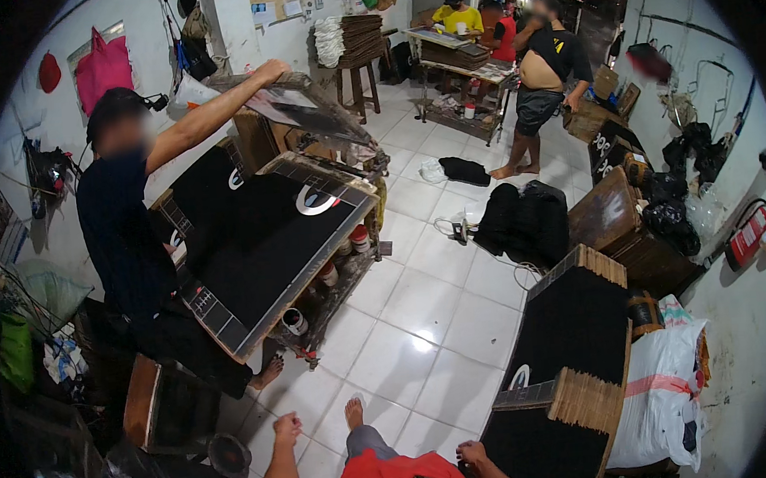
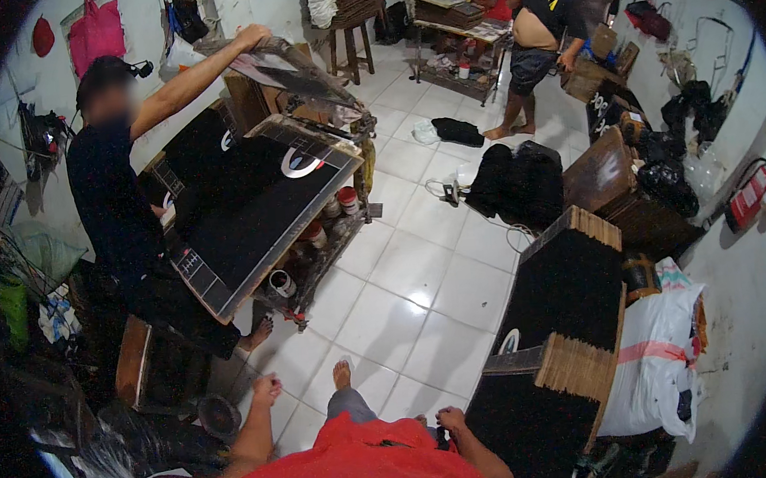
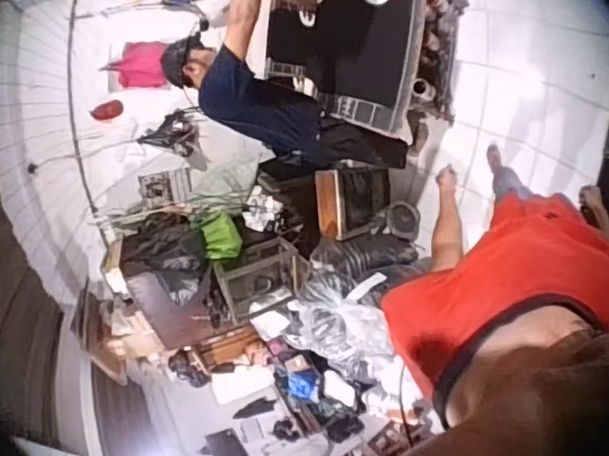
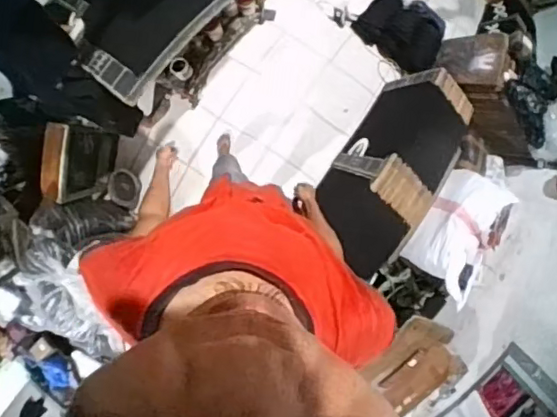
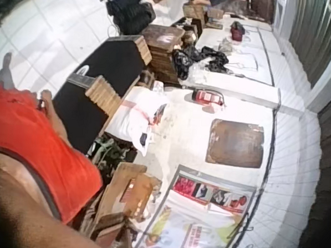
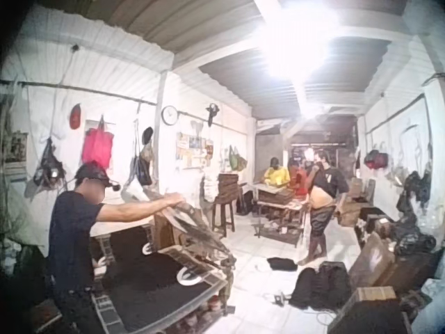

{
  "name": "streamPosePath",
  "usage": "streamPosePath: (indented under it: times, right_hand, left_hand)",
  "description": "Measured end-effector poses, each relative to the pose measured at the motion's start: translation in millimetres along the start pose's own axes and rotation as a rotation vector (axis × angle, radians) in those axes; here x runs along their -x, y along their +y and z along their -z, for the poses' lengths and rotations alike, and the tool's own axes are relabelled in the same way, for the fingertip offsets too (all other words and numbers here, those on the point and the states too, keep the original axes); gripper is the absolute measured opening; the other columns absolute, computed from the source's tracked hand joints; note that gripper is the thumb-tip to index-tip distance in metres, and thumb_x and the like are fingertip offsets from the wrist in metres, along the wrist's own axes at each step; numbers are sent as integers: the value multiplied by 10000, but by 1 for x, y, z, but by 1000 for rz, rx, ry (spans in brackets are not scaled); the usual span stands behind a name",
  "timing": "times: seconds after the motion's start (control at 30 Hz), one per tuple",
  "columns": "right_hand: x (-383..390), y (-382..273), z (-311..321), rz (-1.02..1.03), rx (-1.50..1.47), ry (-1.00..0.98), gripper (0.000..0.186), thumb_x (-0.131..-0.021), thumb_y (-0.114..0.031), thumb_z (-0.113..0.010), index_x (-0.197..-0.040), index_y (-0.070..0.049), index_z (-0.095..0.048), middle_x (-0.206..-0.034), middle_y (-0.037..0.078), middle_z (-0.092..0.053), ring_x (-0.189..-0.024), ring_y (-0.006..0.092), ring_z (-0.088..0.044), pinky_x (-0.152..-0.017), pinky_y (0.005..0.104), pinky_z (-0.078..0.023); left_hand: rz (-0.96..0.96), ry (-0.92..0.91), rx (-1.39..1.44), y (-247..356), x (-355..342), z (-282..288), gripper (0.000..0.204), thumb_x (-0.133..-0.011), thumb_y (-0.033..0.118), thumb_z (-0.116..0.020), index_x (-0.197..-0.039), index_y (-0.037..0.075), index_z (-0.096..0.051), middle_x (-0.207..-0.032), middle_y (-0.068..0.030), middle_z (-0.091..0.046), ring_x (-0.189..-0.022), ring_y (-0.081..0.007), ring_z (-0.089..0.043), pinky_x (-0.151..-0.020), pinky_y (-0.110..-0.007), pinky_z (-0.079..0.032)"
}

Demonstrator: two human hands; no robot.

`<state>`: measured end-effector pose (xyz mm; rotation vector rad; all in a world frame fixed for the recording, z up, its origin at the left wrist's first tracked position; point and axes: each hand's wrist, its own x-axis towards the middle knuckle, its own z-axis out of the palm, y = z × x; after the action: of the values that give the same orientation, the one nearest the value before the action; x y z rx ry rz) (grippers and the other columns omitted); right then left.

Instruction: The person repeatedly lifts a screen printing frame, removes a black printed sheet, and places it onto a stack. The person handles the frame and printed sheets by hand in a repetitive cycle.

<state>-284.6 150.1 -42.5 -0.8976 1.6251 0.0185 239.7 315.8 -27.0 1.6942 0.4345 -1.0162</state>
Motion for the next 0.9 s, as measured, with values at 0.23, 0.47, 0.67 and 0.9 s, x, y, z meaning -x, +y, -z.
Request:
streamPosePath:
  times: [0.23, 0.47, 0.67, 0.9]
  right_hand:
    - [-40, -271, -166, 311, -127, -329, 227, -804, -99, -621, -1007, 1, -603, -833, 83, -635, -708, 150, -602, -601, 270, -487]
    - [-70, -537, -354, 256, -699, -486, 330, -817, -149, -647, -1097, -41, -509, -874, 57, -610, -745, 155, -598, -692, 341, -499]
    - [-103, -603, -394, 155, -1149, -896, 228, -793, -58, -641, -1003, -38, -555, -870, 100, -594, -800, 244, -604, -779, 438, -515]
    - [-53, -571, -336, 370, -1164, -930, 273, -776, 35, -595, -1039, -31, -562, -934, 96, -615, -846, 220, -619, -790, 394, -522]
  left_hand:
    - [-74, 250, 289, 161, -103, 36, 282, -793, 278, -618, -1020, 120, -564, -957, -44, -593, -880, -197, -547, -698, -306, -405]
    - [-142, -62, 480, 247, -92, 24, 298, -843, 148, -584, -1102, 8, -542, -1086, -88, -575, -971, -264, -558, -855, -390, -447]
    - [-195, -29, 384, 281, -43, 16, 224, -808, 54, -643, -986, -47, -552, -991, -115, -576, -909, -231, -558, -827, -362, -430]
    - [-408, 286, 34, 291, -19, 30, 313, -799, 111, -659, -1049, -9, -514, -973, -87, -573, -917, -193, -545, -835, -305, -409]
